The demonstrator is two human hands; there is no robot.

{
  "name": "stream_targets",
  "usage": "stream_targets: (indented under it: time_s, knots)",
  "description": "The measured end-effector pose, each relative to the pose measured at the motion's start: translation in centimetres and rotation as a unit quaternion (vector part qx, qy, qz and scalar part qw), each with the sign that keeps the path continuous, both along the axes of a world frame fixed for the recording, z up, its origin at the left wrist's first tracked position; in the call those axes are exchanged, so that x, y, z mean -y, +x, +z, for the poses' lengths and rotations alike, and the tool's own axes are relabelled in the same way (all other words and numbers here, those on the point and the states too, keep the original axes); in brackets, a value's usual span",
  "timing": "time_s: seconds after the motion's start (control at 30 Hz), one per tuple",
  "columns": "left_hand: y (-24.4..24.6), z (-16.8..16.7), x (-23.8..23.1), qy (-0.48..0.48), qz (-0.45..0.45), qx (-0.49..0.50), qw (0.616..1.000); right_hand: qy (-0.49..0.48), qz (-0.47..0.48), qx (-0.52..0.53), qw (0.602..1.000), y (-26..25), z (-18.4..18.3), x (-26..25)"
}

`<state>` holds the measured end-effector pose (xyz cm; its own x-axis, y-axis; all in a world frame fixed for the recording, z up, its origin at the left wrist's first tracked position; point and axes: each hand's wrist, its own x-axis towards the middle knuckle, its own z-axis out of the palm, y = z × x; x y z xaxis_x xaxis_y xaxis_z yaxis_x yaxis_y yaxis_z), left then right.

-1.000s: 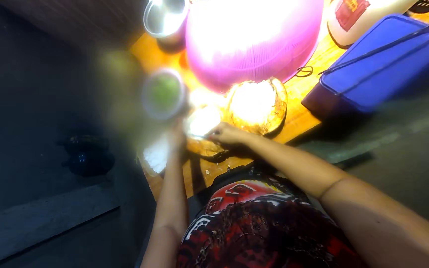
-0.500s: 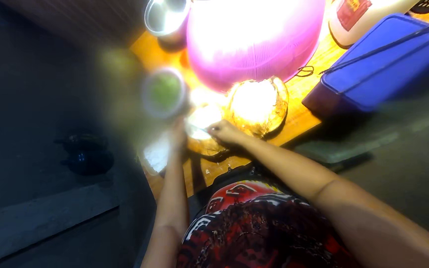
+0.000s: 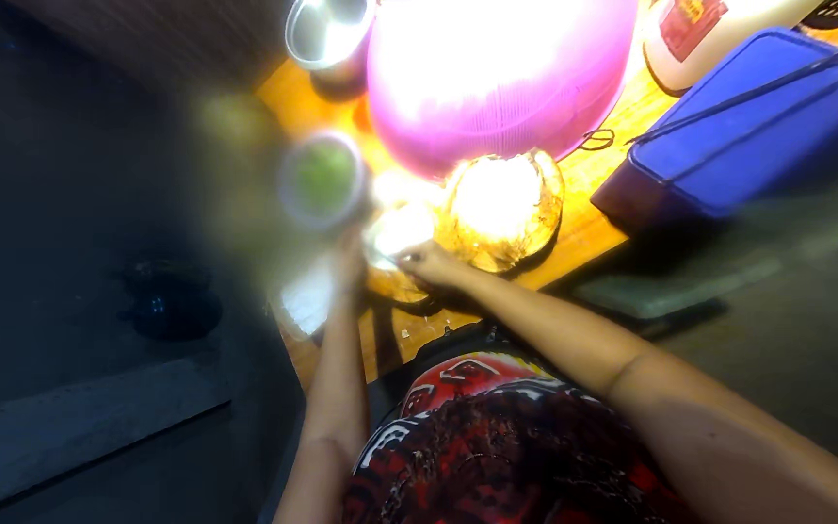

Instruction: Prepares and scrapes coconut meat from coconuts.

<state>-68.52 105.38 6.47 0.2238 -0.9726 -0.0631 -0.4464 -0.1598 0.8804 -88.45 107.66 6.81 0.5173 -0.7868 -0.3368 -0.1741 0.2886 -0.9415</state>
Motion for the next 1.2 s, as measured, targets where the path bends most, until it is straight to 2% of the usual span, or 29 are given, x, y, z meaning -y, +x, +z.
stream_targets:
  time_s: [0.17,0.27,0.37,0.47,0.53,0.67,0.77,0.87,0.93,1.0,1.13,1.2]
  knots:
    - [0.1,-0.1,-0.2,-0.013,-0.006,0.010,1.000,-0.051,0.118,-0.089,0.988,-2.6,1.4,1.1]
    - [-0.3,0.1,-0.2,-0.005,0.001,-0.005,1.000,-0.045,0.063,-0.093,0.993,-2.5,0.9,1.9]
    - [0.1,-0.4,-0.1,-0.014,0.001,-0.014,1.000,-0.028,0.007,-0.058,0.998,-0.3,0.7,1.0]
    - [0.1,-0.2,-0.3,-0.002,-0.002,-0.004,1.000,-0.062,0.051,-0.063,0.995,-0.2,-0.3,-0.2]
    - [0.1,-0.1,-0.2,-0.002,-0.006,0.001,1.000,-0.048,0.082,-0.076,0.993,-1.6,0.3,-0.1]
    - [0.6,-0.6,0.1,-0.006,-0.028,-0.019,0.999,0.034,-0.009,-0.052,0.998,-1.2,1.1,0.7]
    - [0.5,-0.4,0.2,0.005,-0.025,-0.011,1.000,0.030,-0.034,-0.007,0.999,0.7,0.4,0.8]
    - [0.6,-0.5,0.2,0.000,-0.028,0.009,1.000,-0.035,0.037,-0.044,0.998,0.0,-0.2,0.3]
    - [0.3,-0.2,0.1,-0.002,-0.023,0.011,1.000,-0.041,0.088,-0.076,0.992,-1.3,0.3,0.4]
    - [0.2,-0.1,0.1,0.004,-0.019,0.010,1.000,-0.034,0.052,-0.072,0.995,-1.5,-0.3,0.8]
    - [0.2,-0.1,0.1,0.004,-0.020,0.010,1.000,0.043,-0.038,-0.022,0.998,0.8,0.4,0.8]
    - [0.4,-0.2,0.0,0.001,-0.022,0.011,1.000,0.042,-0.011,-0.031,0.999,1.2,0.8,0.1]
